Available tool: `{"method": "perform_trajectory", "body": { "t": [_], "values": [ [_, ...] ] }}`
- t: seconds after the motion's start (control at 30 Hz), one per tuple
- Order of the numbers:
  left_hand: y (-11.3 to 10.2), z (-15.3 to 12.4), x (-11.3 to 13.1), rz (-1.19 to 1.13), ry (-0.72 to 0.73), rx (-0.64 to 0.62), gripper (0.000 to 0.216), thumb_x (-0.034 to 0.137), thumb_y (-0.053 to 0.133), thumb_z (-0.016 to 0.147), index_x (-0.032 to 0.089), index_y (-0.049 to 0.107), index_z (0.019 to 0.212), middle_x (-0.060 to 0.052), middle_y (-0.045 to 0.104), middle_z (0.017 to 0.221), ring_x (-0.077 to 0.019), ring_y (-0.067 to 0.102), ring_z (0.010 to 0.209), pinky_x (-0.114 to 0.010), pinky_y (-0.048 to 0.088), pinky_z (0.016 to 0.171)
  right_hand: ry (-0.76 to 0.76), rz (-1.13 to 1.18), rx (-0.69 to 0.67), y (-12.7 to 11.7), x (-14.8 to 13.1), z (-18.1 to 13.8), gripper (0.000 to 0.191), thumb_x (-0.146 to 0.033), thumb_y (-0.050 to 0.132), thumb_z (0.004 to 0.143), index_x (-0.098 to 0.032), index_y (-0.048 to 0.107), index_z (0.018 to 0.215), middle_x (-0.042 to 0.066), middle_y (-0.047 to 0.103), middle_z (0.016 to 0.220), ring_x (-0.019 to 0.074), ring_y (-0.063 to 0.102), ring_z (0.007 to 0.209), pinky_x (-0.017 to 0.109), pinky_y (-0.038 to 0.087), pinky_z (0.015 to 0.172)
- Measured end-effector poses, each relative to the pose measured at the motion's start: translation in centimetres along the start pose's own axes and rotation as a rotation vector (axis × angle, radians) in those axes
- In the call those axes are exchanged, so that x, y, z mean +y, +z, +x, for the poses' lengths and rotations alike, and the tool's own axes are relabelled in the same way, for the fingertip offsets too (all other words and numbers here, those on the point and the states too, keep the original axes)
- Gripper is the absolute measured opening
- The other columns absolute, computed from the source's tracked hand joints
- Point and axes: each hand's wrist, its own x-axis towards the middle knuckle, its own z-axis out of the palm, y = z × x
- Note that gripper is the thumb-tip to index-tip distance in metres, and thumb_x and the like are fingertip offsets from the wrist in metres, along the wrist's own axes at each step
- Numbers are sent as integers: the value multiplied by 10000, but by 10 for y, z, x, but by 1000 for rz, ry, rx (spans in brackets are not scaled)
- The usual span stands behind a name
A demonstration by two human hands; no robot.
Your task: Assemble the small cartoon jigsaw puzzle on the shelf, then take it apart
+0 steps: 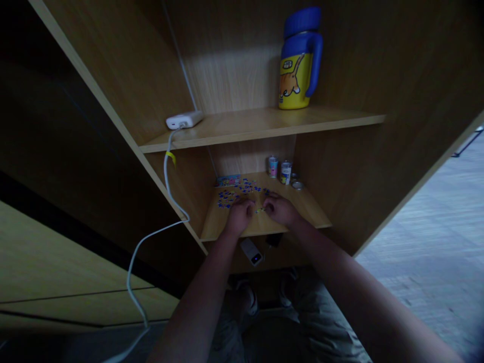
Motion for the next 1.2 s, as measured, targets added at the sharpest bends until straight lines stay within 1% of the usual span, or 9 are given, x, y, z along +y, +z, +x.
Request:
{"method": "perform_trajectory", "body": {
  "t": [0.17,0.43,0.5,0.57,0.67,0.73,0.9,1.07,1.2],
  "values": [
    [-2,0,2,-16,83,-90,367,-46,644,832,271,825,857,-4,831,1034,-242,717,1032,-416,544,1046,-39,8,-16,-1,0,0,267,-45,636,882,-225,803,986,61,763,1047,211,711,1020,323,558,984],
    [-1,-1,6,4,74,-80,282,42,667,889,267,835,903,-21,830,969,-246,720,965,-429,543,1048,12,-70,-41,-3,-2,2,161,-134,670,938,-208,801,995,82,781,1076,227,705,1070,341,538,1037],
    [-1,0,6,14,61,-61,290,44,641,905,257,828,967,-30,831,1000,-246,724,968,-433,540,1058,81,-154,-38,-5,-3,2,204,-152,620,987,-201,807,1053,106,781,1140,237,696,1106,347,520,1056],
    [-1,0,5,28,44,-40,291,39,617,913,243,815,978,-47,826,1019,-255,725,978,-456,532,1076,206,-278,-18,-9,-6,1,251,-158,582,1014,-172,800,1137,148,763,1232,262,682,1135,362,512,1043],
    [-2,0,5,37,48,-44,282,30,615,899,243,799,914,-50,819,1013,-263,724,1012,-470,528,1092,394,-448,4,-16,-12,0,285,-195,636,994,-134,766,1240,192,726,1315,319,656,1183,399,513,999],
    [-2,0,5,29,72,-69,295,21,621,885,256,800,893,-32,823,1015,-254,728,1033,-453,535,1087,451,-494,-9,-20,-15,-2,303,-252,684,985,-140,761,1256,193,716,1325,349,637,1218,414,512,983],
    [-1,0,6,15,109,-93,299,46,619,913,265,823,894,-17,841,1011,-240,743,1024,-438,540,1082,507,-470,-22,-20,-14,-2,289,-290,558,1069,-185,809,1167,172,727,1305,336,634,1227,414,505,976],
    [0,0,5,30,96,-73,274,86,633,927,268,838,917,-27,838,1042,-239,736,1021,-438,542,1079,537,-382,-15,-19,-10,-1,207,-316,698,980,-217,837,1097,178,748,1235,339,691,1146,436,510,950],
    [0,0,4,67,46,-31,304,68,627,908,254,836,1027,-49,819,1072,-253,720,1046,-440,550,1076,511,-318,18,-19,-9,-1,187,-281,676,979,-231,838,1058,166,767,1172,347,707,1096,465,509,926]
  ]
}}
